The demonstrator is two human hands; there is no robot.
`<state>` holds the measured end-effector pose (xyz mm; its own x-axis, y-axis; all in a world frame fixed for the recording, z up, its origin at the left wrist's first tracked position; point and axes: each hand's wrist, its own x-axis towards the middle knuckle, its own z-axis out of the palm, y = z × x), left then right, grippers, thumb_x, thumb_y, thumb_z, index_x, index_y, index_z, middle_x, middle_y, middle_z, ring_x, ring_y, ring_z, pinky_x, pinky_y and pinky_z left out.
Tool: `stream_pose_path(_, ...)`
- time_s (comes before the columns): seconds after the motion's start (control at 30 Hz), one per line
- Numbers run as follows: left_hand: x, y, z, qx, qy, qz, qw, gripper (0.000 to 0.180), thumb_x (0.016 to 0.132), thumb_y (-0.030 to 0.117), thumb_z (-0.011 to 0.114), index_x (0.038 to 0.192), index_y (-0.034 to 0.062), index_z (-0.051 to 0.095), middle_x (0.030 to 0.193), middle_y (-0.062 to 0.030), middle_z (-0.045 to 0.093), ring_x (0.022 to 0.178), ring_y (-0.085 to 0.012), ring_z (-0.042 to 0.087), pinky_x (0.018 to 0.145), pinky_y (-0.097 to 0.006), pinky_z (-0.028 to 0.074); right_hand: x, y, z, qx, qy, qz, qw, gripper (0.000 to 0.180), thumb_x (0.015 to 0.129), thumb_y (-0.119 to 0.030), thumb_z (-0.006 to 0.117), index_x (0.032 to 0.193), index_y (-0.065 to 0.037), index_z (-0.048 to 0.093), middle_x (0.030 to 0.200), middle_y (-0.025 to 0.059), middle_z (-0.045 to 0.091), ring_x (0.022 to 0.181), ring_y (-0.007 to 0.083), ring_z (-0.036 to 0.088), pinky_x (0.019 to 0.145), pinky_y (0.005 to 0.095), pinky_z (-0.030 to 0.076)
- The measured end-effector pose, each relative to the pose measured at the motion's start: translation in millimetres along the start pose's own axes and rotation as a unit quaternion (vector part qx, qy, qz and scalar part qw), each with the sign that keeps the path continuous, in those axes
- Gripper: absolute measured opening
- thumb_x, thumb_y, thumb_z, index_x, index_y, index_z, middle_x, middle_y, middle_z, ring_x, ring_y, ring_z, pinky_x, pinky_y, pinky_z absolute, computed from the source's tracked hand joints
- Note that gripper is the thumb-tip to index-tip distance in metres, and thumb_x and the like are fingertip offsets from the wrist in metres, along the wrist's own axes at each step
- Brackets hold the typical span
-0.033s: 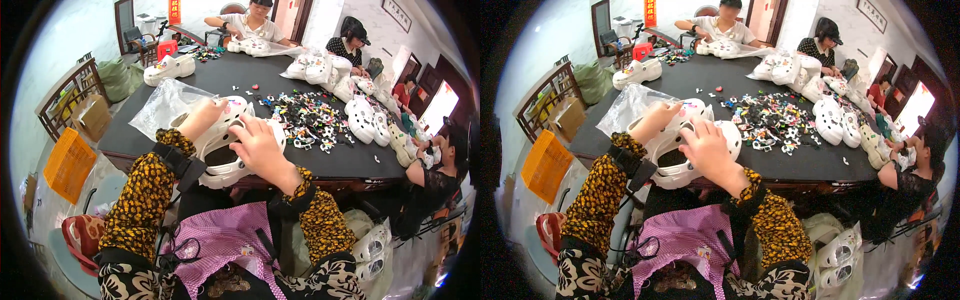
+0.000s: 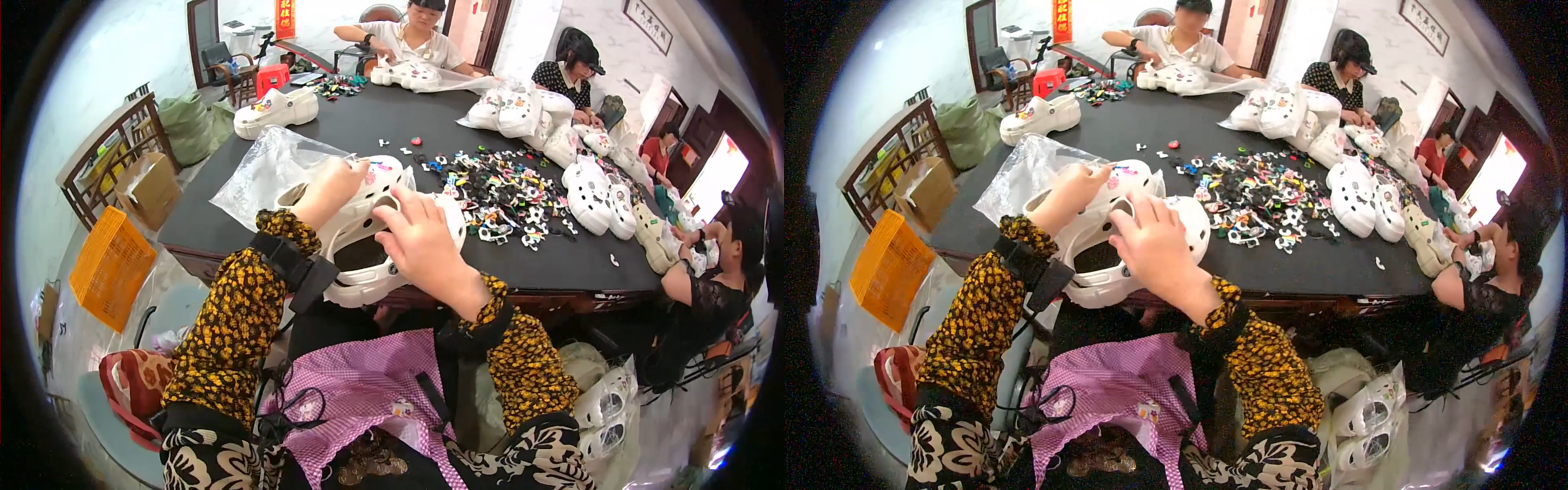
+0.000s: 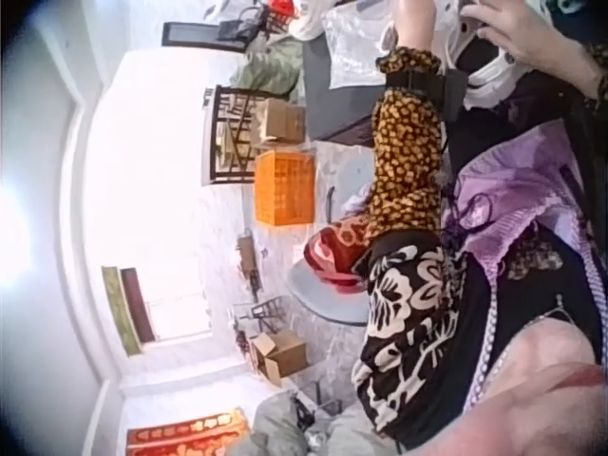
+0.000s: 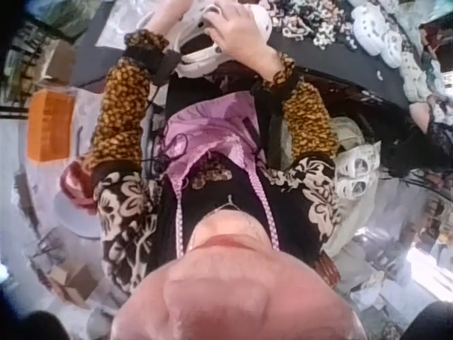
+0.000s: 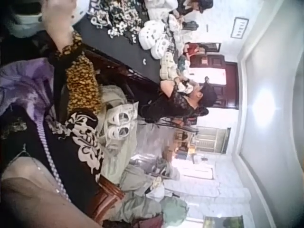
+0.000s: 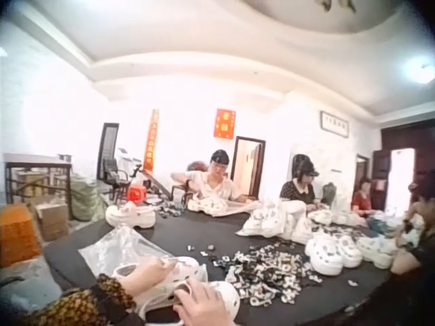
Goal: Manually inserting decorative charms into the holes of rubber clogs.
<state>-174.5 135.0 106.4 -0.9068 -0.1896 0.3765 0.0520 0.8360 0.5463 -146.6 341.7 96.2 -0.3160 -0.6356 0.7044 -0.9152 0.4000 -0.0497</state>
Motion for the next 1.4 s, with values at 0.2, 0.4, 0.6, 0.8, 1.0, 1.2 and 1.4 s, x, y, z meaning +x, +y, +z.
stream_pose_path(0.2,-12.2,13.5,-13.8,-0.226,0.024,-0.100,0.969,0.034,0.089,0.030,0.056,0.093,-0.0021,0.067,0.068,-0.0107,0.062,0.059,-0.0182,0.057,0.055,-0.031,0.044,-4.8,1.7,8.6,-0.020,0.057,0.022,0.998,0.023,0.080,-0.018,0.063,0.100,-0.006,0.063,0.123,0.0161,0.051,0.111,0.0325,0.049,0.090,0.0427,0.040)
stream_pose_path(0.4,-38.6,26.7,-35.4,-0.415,0.117,-0.040,0.901,0.025,0.092,0.024,0.057,0.081,0.0032,0.065,0.064,0.0071,0.047,0.059,-0.0032,0.037,0.049,-0.024,0.028,5.6,6.5,6.4,-0.009,0.044,0.022,0.999,0.026,0.079,-0.010,0.058,0.103,0.002,0.061,0.121,0.0199,0.052,0.111,0.0350,0.048,0.093,0.0439,0.040)
stream_pose_path(0.6,-67.5,22.4,-41.9,-0.257,0.193,0.091,0.942,0.035,0.093,0.016,0.059,0.066,-0.0013,0.044,0.059,0.0022,0.042,0.061,-0.0051,0.034,0.051,-0.027,0.030,23.6,34.7,13.6,-0.036,0.009,0.024,0.999,0.029,0.075,-0.003,0.056,0.103,0.006,0.058,0.115,0.0207,0.056,0.105,0.0342,0.051,0.093,0.0422,0.042)
stream_pose_path(0.8,-83.4,21.0,-35.3,-0.301,0.232,0.103,0.919,0.036,0.093,0.013,0.058,0.065,-0.0022,0.042,0.060,-0.0030,0.037,0.058,-0.0089,0.033,0.050,-0.029,0.030,40.9,62.6,7.4,-0.088,0.003,0.005,0.996,0.012,0.074,-0.002,0.051,0.081,0.003,0.060,0.094,0.0173,0.058,0.095,0.0324,0.053,0.086,0.0398,0.044)
stream_pose_path(1.0,-94.9,14.0,-25.2,-0.302,0.228,0.061,0.924,0.035,0.091,0.010,0.060,0.063,-0.0023,0.041,0.058,-0.0061,0.038,0.055,-0.0122,0.034,0.050,-0.031,0.031,32.7,57.3,-3.9,-0.100,-0.029,-0.002,0.995,0.012,0.071,0.001,0.054,0.083,0.002,0.059,0.093,0.0162,0.058,0.095,0.0328,0.054,0.086,0.0401,0.044)
stream_pose_path(1.2,-114.8,10.7,-12.8,-0.221,0.251,0.104,0.937,0.032,0.085,0.004,0.062,0.061,-0.0023,0.041,0.060,-0.0136,0.045,0.053,-0.0250,0.040,0.050,-0.036,0.033,33.7,41.6,-30.8,-0.030,-0.019,0.019,0.999,0.022,0.076,-0.001,0.053,0.097,-0.001,0.061,0.101,0.0147,0.061,0.097,0.0318,0.055,0.089,0.0399,0.044)
stream_pose_path(1.4,-131.6,26.9,-3.4,-0.187,0.271,0.170,0.929,0.010,0.082,0.004,0.060,0.074,-0.0026,0.060,0.069,-0.0170,0.057,0.067,-0.0357,0.055,0.064,-0.043,0.042,62.6,-7.0,-30.6,0.073,0.076,-0.089,0.990,0.020,0.080,-0.004,0.055,0.099,0.001,0.060,0.094,0.0160,0.064,0.090,0.0319,0.060,0.083,0.0404,0.045)
